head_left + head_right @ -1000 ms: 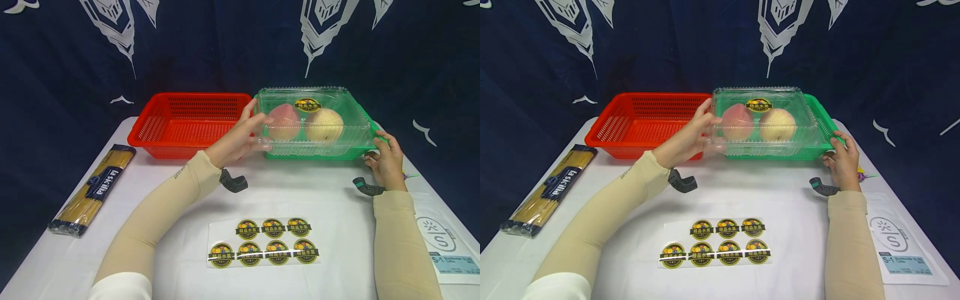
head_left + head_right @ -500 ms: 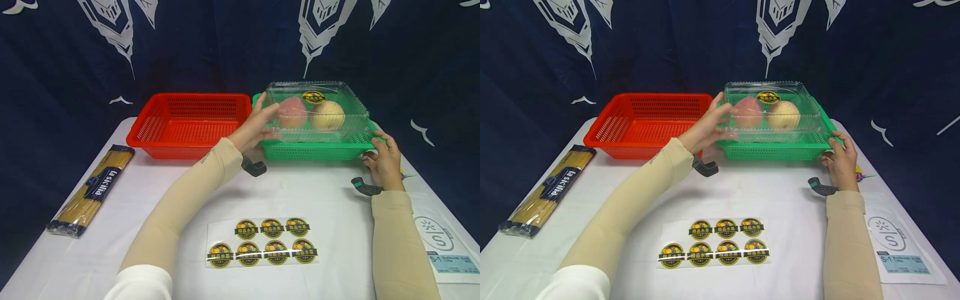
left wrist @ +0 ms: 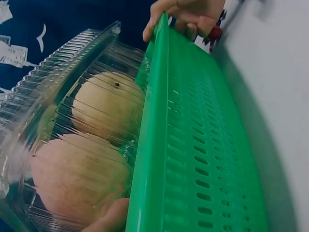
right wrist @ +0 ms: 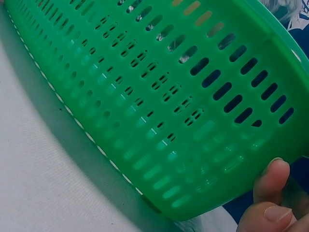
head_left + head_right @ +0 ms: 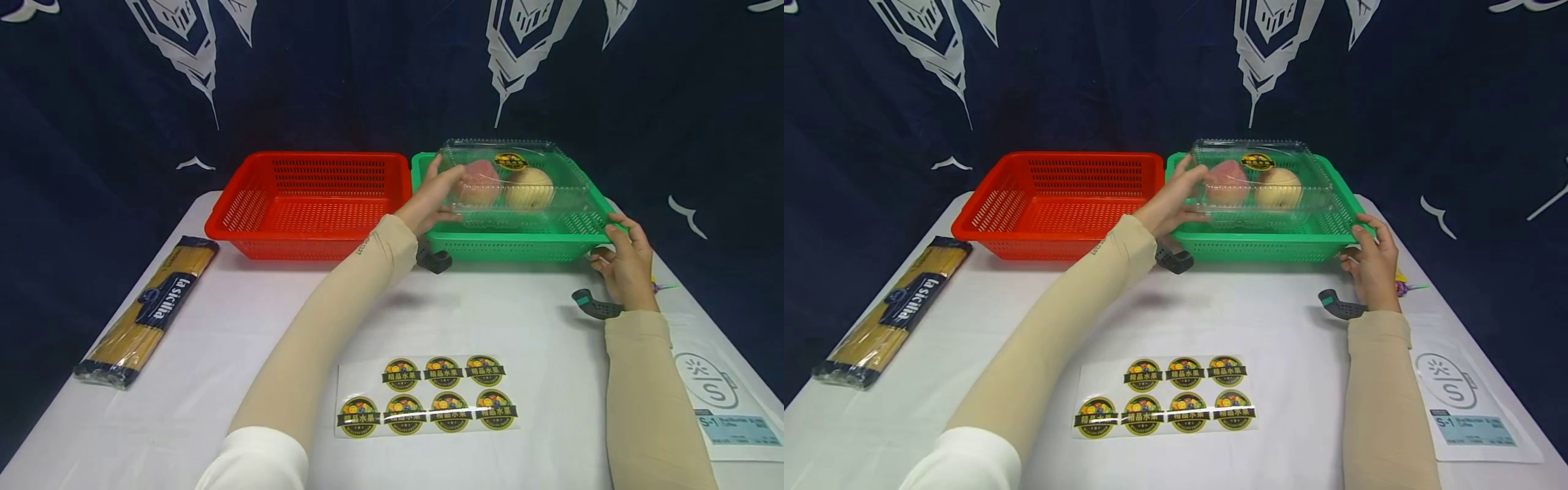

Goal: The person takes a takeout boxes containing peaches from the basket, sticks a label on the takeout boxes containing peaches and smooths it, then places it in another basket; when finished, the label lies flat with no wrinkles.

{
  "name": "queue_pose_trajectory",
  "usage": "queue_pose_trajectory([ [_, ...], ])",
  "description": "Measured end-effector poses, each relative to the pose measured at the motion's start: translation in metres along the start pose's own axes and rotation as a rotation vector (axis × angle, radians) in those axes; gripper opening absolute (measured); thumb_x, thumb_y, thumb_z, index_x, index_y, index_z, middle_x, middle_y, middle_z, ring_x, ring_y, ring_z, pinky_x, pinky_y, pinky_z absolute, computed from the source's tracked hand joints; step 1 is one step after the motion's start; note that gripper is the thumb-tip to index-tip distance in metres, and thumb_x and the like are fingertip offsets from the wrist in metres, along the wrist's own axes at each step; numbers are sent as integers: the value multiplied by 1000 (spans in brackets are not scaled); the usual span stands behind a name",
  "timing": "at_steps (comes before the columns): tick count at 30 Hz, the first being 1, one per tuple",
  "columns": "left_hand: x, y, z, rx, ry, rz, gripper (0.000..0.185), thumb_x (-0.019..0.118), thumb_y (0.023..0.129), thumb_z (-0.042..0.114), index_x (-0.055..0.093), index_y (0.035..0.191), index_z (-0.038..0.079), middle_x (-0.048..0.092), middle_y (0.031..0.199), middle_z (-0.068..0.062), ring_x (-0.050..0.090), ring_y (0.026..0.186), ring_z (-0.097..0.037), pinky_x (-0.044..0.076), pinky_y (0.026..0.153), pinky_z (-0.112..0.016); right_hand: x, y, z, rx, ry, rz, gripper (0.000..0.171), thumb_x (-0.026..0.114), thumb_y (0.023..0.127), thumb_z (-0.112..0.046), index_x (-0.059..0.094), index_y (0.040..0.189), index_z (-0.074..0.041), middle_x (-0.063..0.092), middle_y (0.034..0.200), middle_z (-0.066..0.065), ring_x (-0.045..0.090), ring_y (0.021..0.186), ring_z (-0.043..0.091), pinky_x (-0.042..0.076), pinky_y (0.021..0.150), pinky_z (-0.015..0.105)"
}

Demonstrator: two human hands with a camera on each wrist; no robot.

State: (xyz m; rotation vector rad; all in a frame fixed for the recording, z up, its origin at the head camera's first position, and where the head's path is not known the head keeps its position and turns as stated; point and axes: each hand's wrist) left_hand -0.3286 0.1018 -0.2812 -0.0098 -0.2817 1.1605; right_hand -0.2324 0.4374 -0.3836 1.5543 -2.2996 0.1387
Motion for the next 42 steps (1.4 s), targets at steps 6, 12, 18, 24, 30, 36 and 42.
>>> queue_pose_trajectory([
  [6, 9, 10, -1, -42, 33, 14, 89, 55, 106, 25, 0, 175, 35, 14, 180, -10, 46, 142, -61, 52, 111, -59, -3, 0, -1, 13, 20, -3, 25, 62, 111, -15, 62, 136, -20, 52, 123, 2, 56, 72, 14, 44, 53, 20],
  [12, 16, 17, -8, -65, 57, 33, 91, 53, 104, 20, -3, 175, 29, 12, 180, -9, 45, 146, -55, 49, 114, -61, -3, 0, 0, 10, 26, -3, 24, 62, 111, -15, 62, 135, -20, 53, 119, 3, 56, 69, 14, 44, 53, 21],
  [18, 20, 19, -16, -75, 57, 74, 90, 53, 104, 17, -1, 175, 25, 8, 181, -10, 32, 157, -45, 44, 117, -66, -1, 0, 1, 7, 4, -1, 23, 61, 111, -16, 62, 134, -21, 52, 119, 3, 56, 69, 14, 45, 53, 20],
  [24, 23, 20, -22, -80, 62, 109, 84, 51, 107, 15, 2, 175, 24, 9, 180, -11, 31, 159, -39, 43, 117, -67, -1, 0, 2, 0, -5, 7, 22, 62, 111, -17, 63, 132, -21, 52, 120, 3, 55, 70, 14, 44, 53, 20],
  [30, 22, 21, -24, -63, 65, 131, 80, 49, 108, 16, 6, 175, 23, 13, 178, -14, 31, 158, -39, 39, 119, -70, -1, 1, 2, 1, 18, -5, 23, 62, 111, -15, 62, 133, -20, 50, 121, 4, 54, 70, 15, 44, 53, 20],
  [36, 22, 23, -25, -55, 100, 165, 77, 51, 108, 17, 12, 175, 24, 19, 175, -17, 29, 158, -38, 39, 119, -70, -2, 1, 0, 1, 37, -16, 24, 62, 111, -15, 62, 134, -19, 49, 122, 4, 54, 69, 15, 44, 53, 20],
  [42, 20, 24, -24, -81, 142, 144, 74, 46, 114, 24, 5, 176, 23, 9, 181, -8, 17, 164, -33, 29, 127, -64, -2, 1, 0, 8, 27, -5, 23, 61, 111, -15, 62, 134, -20, 50, 122, 3, 55, 70, 15, 44, 53, 20],
])
Point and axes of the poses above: each hand's wrist, its own y-axis towards the middle knuckle, its own x-axis out of the palm, z = x × y
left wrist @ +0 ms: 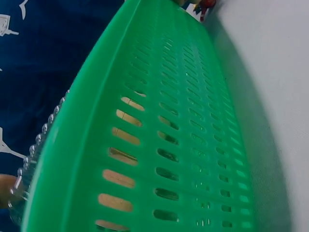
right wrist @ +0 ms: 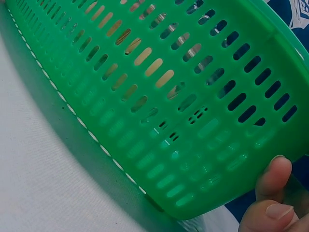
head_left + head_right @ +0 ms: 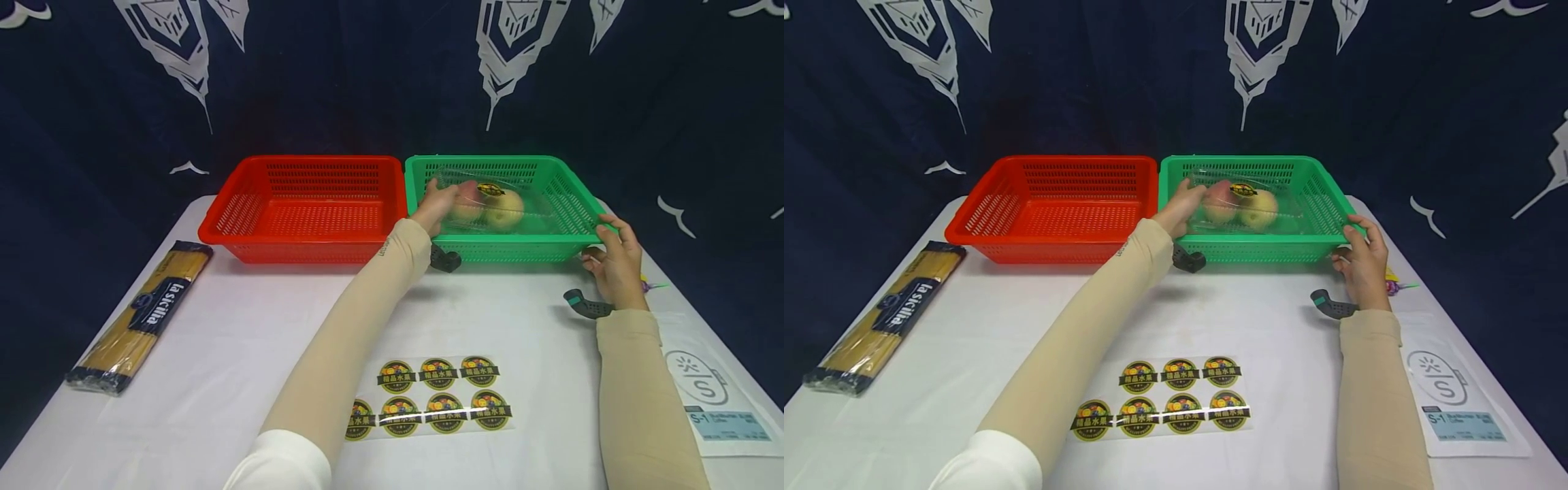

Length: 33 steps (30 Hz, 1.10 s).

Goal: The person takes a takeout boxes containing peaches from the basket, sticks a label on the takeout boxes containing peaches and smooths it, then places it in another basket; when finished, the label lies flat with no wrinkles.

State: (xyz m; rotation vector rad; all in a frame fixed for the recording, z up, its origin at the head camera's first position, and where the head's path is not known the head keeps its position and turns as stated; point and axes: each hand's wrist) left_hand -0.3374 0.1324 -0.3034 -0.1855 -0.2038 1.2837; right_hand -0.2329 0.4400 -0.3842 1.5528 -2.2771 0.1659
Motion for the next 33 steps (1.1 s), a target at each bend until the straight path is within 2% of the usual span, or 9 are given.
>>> queue_pose_trajectory([
  [5, -2, 4, 2, -33, 27, -42, 79, 44, 113, 35, -3, 175, 22, -4, 182, 1, 6, 167, -28, 19, 132, -59, 1, 0, 1, 4, 11, -18, 23, 59, 112, -15, 61, 134, -20, 47, 123, 3, 55, 70, 14, 45, 53, 20],
  [13, -11, 5, -2, -74, 42, -53, 77, 37, 115, 45, -5, 175, 21, -6, 182, 2, 3, 167, -27, 13, 133, -58, 4, -5, 9, 21, -21, -12, 24, 59, 112, -17, 61, 135, -22, 46, 124, 2, 55, 73, 13, 46, 54, 19],
  [16, -14, 1, 1, -61, 77, -67, 74, 33, 115, 49, -1, 175, 23, -7, 182, 4, -1, 167, -25, 11, 134, -56, 5, -6, 12, 23, -40, 8, 23, 59, 112, -19, 61, 135, -23, 46, 124, 2, 55, 73, 13, 45, 54, 20],
  [18, -16, -3, 5, -30, 111, -84, 71, 31, 116, 50, 4, 176, 24, -6, 182, 4, -1, 168, -25, 11, 134, -55, 6, -7, 13, 18, -53, 22, 23, 60, 112, -20, 61, 134, -24, 46, 124, 2, 55, 73, 13, 45, 54, 20],
  [21, -20, -10, 15, 16, 148, -110, 65, 28, 116, 52, 16, 175, 29, 1, 183, 4, 4, 168, -25, 12, 133, -56, 8, -6, 13, 2, -69, 31, 22, 60, 112, -21, 62, 134, -24, 47, 124, 2, 54, 73, 13, 44, 54, 19],
  [24, -25, -17, 26, 29, 155, -122, 62, 29, 116, 53, 24, 174, 32, 11, 182, 1, 12, 167, -27, 15, 133, -56, 8, -5, 12, -4, -69, 25, 22, 60, 112, -22, 62, 133, -24, 47, 123, 2, 55, 73, 13, 45, 54, 19],
  [29, -37, -31, 36, 78, 77, -203, 62, 32, 118, 47, 28, 173, 19, 26, 178, -7, 24, 164, -30, 22, 133, -49, 3, -4, 6, -2, -65, 21, 22, 59, 112, -21, 62, 134, -24, 47, 122, 3, 57, 71, 12, 46, 53, 20],
  [33, -56, -48, 41, 132, 54, -306, 57, 36, 118, 40, 36, 170, 15, 45, 169, -9, 45, 154, -29, 35, 128, -43, 0, -5, -1, -2, -77, 29, 22, 59, 112, -22, 62, 134, -25, 47, 120, 3, 57, 71, 12, 47, 53, 20],
])
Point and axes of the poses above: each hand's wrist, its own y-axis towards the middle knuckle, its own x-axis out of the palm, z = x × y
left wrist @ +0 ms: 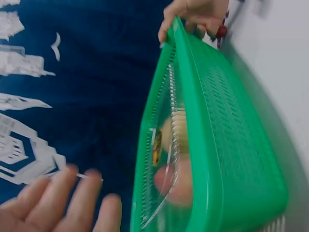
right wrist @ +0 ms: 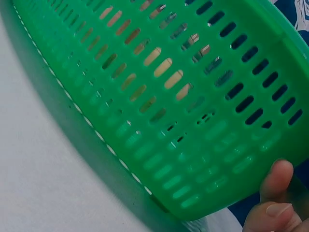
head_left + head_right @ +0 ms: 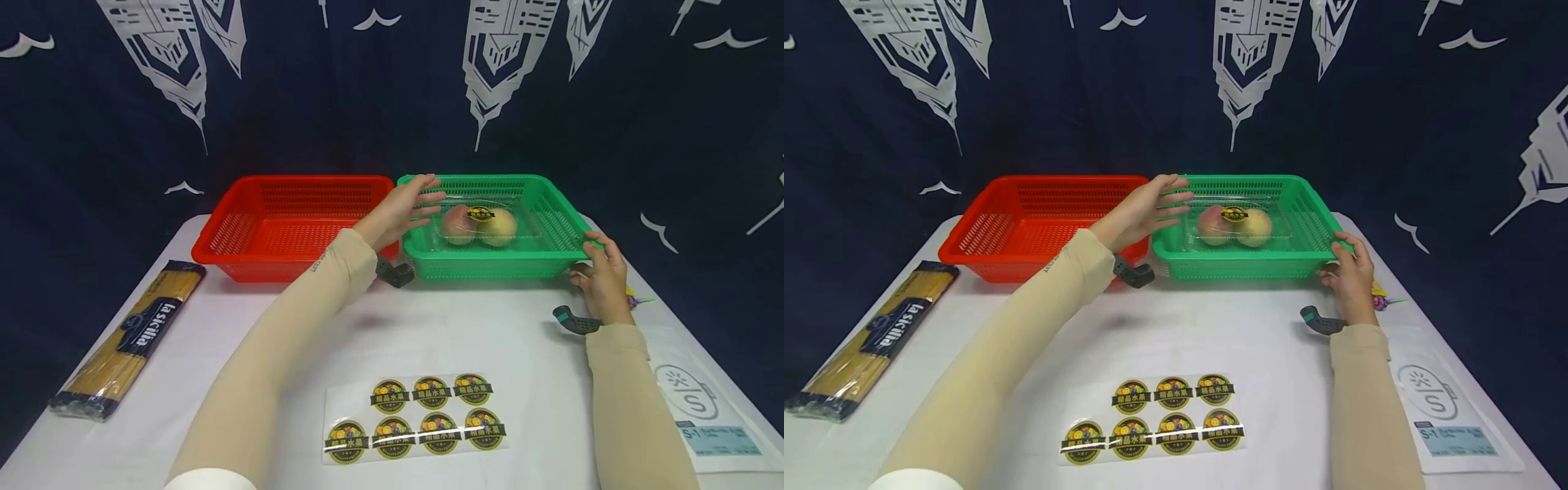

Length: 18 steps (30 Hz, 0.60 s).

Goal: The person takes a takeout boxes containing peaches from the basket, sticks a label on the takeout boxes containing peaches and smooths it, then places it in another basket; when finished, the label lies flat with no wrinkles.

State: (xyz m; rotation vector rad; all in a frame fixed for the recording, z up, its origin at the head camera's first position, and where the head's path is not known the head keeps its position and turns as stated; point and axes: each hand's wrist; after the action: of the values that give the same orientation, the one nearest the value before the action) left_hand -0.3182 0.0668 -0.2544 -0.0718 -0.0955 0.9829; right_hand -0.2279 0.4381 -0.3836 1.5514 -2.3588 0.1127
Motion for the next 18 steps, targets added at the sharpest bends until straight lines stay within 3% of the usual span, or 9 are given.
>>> queue_pose_trajectory([
  [6, -34, -45, 0, 74, 70, -87, 52, 44, 117, 30, 44, 166, 12, 58, 158, -12, 59, 142, -32, 43, 122, -43, 1, -2, -12, 52, -127, -4, 26, 59, 113, -25, 60, 139, -28, 53, 119, -2, 57, 83, 12, 49, 58, 19],
  [9, -56, -73, -3, 89, 145, -61, 51, 46, 116, 29, 46, 164, 11, 59, 156, -13, 61, 139, -33, 45, 121, -45, 4, -2, -24, 76, -361, -22, 42, 57, 113, -31, 54, 155, -25, 55, 127, -3, 56, 95, 10, 54, 65, 15],
  [11, -70, -91, -7, 97, 194, -29, 50, 48, 115, 28, 48, 162, 11, 61, 154, -14, 61, 138, -35, 46, 120, -46, 5, -4, -35, 80, -557, -27, 54, 52, 114, -36, 44, 166, -20, 55, 142, 7, 56, 105, 14, 57, 73, 16],
  [14, -91, -119, -16, 120, 284, 46, 49, 51, 114, 25, 51, 160, 9, 62, 152, -17, 62, 136, -36, 48, 118, -45, 5, -9, -52, 80, -820, -60, 66, 42, 115, -39, 26, 171, -7, 36, 167, 26, 56, 132, 36, 59, 101, 38],
  [16, -103, -137, -23, 152, 348, 118, 48, 52, 114, 24, 53, 158, 6, 61, 151, -19, 61, 136, -37, 49, 118, -44, 3, -15, -64, 68, -938, -98, 70, 40, 115, -38, 20, 171, -1, 19, 172, 35, 41, 147, 54, 48, 113, 62],
  [18, -115, -154, -30, 205, 449, 215, 46, 53, 114, 22, 54, 156, 4, 62, 151, -20, 61, 136, -37, 48, 118, -46, -2, -22, -73, 20, -1022, -139, 70, 40, 115, -36, 18, 170, 2, 12, 172, 39, 26, 152, 65, 33, 115, 79],
])
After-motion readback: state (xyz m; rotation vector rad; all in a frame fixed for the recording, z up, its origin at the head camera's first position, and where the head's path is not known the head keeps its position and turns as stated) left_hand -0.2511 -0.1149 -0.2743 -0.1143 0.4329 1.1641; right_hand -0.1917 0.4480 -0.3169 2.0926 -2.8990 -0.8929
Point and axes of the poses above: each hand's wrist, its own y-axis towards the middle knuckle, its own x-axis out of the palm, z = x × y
